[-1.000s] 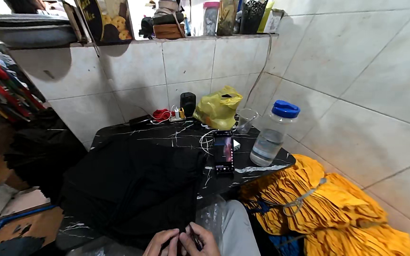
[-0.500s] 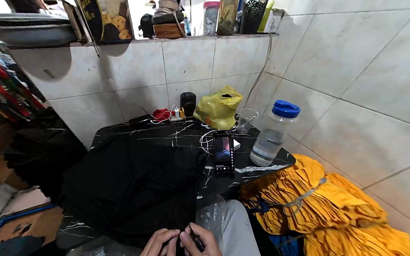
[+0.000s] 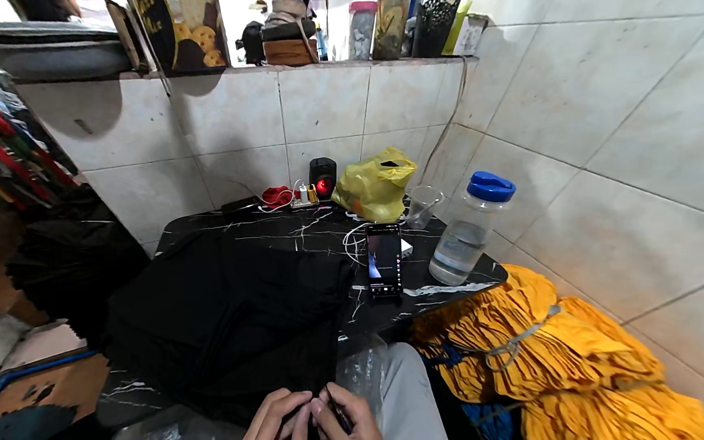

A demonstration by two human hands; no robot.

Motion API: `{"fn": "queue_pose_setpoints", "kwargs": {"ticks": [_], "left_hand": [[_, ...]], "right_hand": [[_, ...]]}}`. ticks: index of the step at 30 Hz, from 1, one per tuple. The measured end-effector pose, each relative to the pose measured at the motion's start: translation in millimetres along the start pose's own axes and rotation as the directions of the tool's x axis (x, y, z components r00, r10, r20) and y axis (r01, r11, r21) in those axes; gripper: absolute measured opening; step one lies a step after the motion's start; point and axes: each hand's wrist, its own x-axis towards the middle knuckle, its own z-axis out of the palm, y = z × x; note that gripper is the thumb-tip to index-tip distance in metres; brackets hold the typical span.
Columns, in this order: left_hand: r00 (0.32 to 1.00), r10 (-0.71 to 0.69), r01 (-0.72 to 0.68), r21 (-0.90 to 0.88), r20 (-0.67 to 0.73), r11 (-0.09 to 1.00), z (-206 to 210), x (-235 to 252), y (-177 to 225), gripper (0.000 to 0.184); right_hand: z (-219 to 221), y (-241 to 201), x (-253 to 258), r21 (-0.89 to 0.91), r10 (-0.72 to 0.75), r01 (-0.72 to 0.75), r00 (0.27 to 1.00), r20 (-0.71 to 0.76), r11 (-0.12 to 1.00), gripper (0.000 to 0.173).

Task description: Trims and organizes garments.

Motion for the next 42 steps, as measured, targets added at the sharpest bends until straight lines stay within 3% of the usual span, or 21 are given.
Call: {"fn": "queue_pose_setpoints", "kwargs": {"ticks": [6, 12, 15, 18, 23, 29, 35, 42], "left_hand": [[1.000, -0.011, 0.012, -0.041, 0.017, 0.999, 1.3, -1.1, 1.3, 0.017], [0.991, -0.042, 0.040, 0.020, 0.126, 0.999, -1.6, -2.3, 2.9, 0.030], [0.990, 0.005, -0.032, 0.186, 0.140, 0.982, 0.7, -3.7, 0.0, 0.026], [0.994, 0.099, -0.104, 0.220, 0.036, 0.970, 3.0, -5.2, -10.0, 0.014], [0.985, 0.157, -0.147, 0.117, -0.076, 0.982, -3.0, -4.8, -17.9, 0.010], [0.995, 0.012, -0.021, -0.078, -0.102, 0.997, -15.5, 0.0, -24.2, 0.010], [0.998, -0.067, 0.062, -0.223, -0.017, 0.973, -11.7, -1.9, -17.1, 0.006], [0.999, -0.028, 0.031, -0.106, 0.031, 0.994, -15.0, -3.5, -15.9, 0.005]], "right_hand": [[0.2, -2.0, -0.2, -0.163, -0.013, 0.003, 0.998, -0.060, 0.987, 0.022], [-3.2, -3.7, 0.7, -0.043, 0.031, -0.033, 0.998, -0.051, 0.999, 0.017], [-1.0, -6.2, -0.5, -0.182, -0.050, 0.038, 0.997, -0.063, 0.983, 0.016], [-0.1, -12.4, -3.6, -0.332, -0.147, 0.121, 0.988, -0.054, 0.935, 0.013], [-8.6, -14.6, -2.9, -0.342, -0.188, 0.179, 0.982, 0.006, 0.923, 0.018], [-20.8, -20.4, 0.5, -0.529, -0.147, 0.146, 0.988, 0.040, 0.836, 0.050], [-18.6, -9.2, 2.8, -0.532, -0.244, 0.268, 0.963, 0.117, 0.803, 0.038], [-11.8, -11.8, 2.4, -0.587, -0.283, 0.304, 0.950, 0.130, 0.750, 0.033]]}}
